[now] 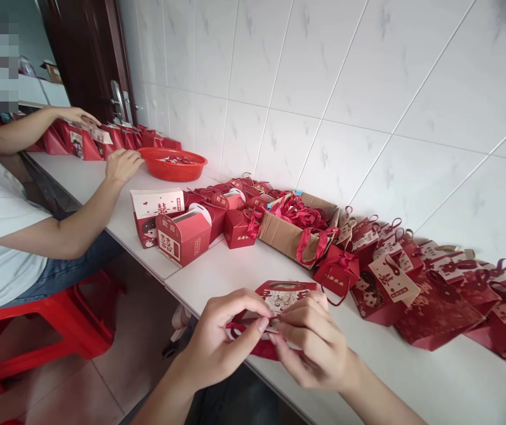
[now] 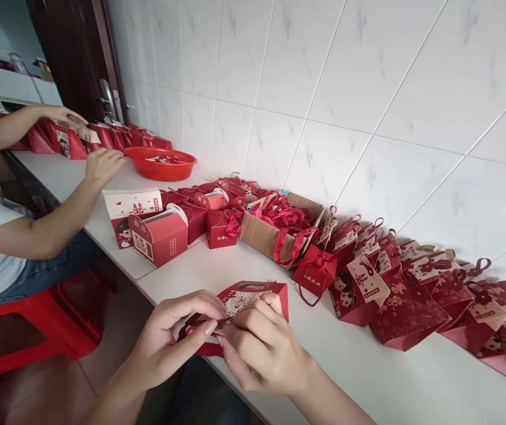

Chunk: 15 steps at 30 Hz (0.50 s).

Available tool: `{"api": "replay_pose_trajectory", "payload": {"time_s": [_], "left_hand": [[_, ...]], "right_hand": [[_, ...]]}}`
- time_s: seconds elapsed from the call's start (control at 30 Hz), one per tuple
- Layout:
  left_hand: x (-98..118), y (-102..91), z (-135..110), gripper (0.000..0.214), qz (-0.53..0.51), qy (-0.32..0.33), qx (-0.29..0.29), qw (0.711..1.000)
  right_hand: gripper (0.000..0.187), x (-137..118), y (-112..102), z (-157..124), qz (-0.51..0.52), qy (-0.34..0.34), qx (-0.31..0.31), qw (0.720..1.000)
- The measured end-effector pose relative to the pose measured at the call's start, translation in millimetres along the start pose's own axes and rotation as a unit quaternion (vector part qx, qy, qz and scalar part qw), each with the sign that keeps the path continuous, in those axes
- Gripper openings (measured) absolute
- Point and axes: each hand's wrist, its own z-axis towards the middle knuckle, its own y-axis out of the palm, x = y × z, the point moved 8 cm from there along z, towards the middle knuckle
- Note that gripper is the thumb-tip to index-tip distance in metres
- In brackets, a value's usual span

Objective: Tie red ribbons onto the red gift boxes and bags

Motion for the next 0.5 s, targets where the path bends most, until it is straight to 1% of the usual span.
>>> {"api": "replay_pose_trajectory", "payload": {"time_s": [0.07, 0.2, 0.4, 0.5], "left_hand": [[-0.5, 1.1, -0.4, 0.008, -0.002, -0.003, -0.006, 1.0], [3.6, 2.4, 0.5, 0.007, -0.015, 0.017, -0.016, 1.0], [6.8, 1.8, 2.2, 0.007, -0.016, 0.03, -0.013, 0.999], [5.2, 1.9, 1.4, 0.008, -0.017, 0.022, -0.009, 1.0]], "right_hand": [[0.017, 0.0, 0.2, 0.0, 0.006, 0.001, 0.001, 1.0], [0.02, 1.2, 0.7, -0.6, 0.015, 0.007, 0.006, 1.0], [0.019, 2.1, 0.1, -0.7, 0.018, 0.004, 0.007, 1.0], [0.02, 1.9, 1.0, -1.1, 0.023, 0.002, 0.002, 1.0]]}}
